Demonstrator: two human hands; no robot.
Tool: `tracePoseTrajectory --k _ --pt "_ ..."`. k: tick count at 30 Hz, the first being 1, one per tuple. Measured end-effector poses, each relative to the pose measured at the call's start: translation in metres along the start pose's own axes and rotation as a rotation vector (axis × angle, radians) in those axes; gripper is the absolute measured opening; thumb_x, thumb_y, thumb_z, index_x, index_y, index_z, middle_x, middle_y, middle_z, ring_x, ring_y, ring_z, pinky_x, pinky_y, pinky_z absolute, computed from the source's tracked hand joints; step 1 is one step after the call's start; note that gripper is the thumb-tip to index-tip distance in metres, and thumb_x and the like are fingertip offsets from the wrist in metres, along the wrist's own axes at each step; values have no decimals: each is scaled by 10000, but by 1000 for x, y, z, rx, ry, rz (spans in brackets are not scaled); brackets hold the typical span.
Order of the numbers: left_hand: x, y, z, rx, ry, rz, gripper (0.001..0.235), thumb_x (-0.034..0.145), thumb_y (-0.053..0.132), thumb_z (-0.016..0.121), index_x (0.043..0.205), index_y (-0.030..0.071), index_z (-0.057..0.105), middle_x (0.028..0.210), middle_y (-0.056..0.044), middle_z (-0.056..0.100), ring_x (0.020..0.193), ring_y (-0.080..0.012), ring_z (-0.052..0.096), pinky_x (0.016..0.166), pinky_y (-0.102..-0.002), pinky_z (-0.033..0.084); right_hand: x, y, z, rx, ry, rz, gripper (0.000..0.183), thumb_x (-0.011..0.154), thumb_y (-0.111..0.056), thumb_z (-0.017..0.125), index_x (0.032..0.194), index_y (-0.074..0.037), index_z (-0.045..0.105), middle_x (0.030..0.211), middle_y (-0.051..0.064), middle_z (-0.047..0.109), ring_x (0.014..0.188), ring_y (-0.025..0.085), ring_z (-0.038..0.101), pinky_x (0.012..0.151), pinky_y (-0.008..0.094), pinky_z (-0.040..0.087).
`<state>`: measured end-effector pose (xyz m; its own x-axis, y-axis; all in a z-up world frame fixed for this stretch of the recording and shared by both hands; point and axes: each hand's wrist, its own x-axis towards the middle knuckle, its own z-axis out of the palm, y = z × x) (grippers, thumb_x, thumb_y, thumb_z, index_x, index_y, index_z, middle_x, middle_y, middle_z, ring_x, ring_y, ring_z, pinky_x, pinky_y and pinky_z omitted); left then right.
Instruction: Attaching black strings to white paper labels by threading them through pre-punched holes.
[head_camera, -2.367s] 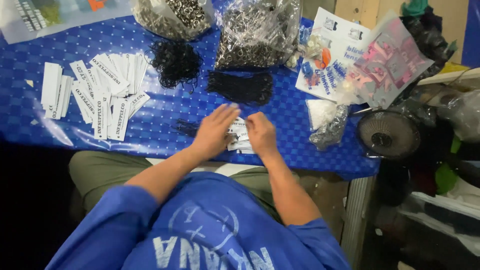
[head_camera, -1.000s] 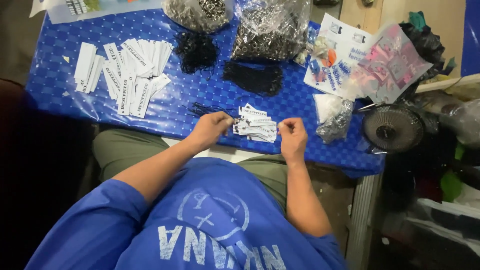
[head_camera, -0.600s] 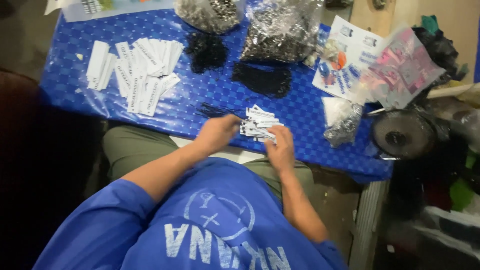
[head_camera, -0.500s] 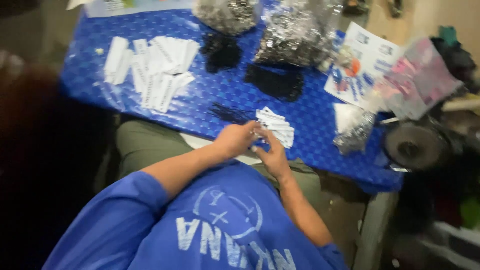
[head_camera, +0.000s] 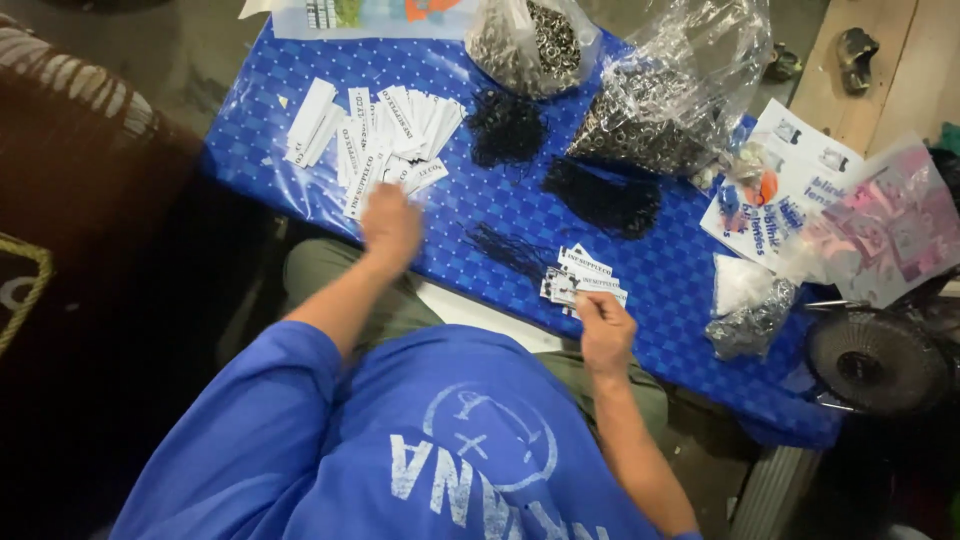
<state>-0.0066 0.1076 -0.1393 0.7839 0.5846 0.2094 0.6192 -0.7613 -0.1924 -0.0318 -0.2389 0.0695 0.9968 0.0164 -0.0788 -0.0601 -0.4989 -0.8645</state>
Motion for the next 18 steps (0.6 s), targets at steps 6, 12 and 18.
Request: tracePoseTrajectory --k 6,12,18 --pt "27 -94 1 -442 -84 -71 420 719 272 926 907 16 652 929 -139 547 892 -366 610 672 -486 569 -2 23 -23 102 111 -37 118 934 -13 707 855 -88 752 657 20 575 713 87 445 675 319 461" --pt "31 -99 29 -656 -105 -106 252 851 175 841 876 37 631 799 -146 620 781 -380 700 645 -481 565 8 -9 -18 -59 125 13 24 845 -47 757 867 -39 761 744 160 683 717 233 650 727 383 534" --pt "29 -96 -67 -736 -163 -193 150 998 233 683 1068 144 586 838 -116 737 815 -387 743 715 -516 576 17 -9 1 373 117 192 106 868 14 675 804 -40 740 429 33 373 347 100 424 394 226 356"
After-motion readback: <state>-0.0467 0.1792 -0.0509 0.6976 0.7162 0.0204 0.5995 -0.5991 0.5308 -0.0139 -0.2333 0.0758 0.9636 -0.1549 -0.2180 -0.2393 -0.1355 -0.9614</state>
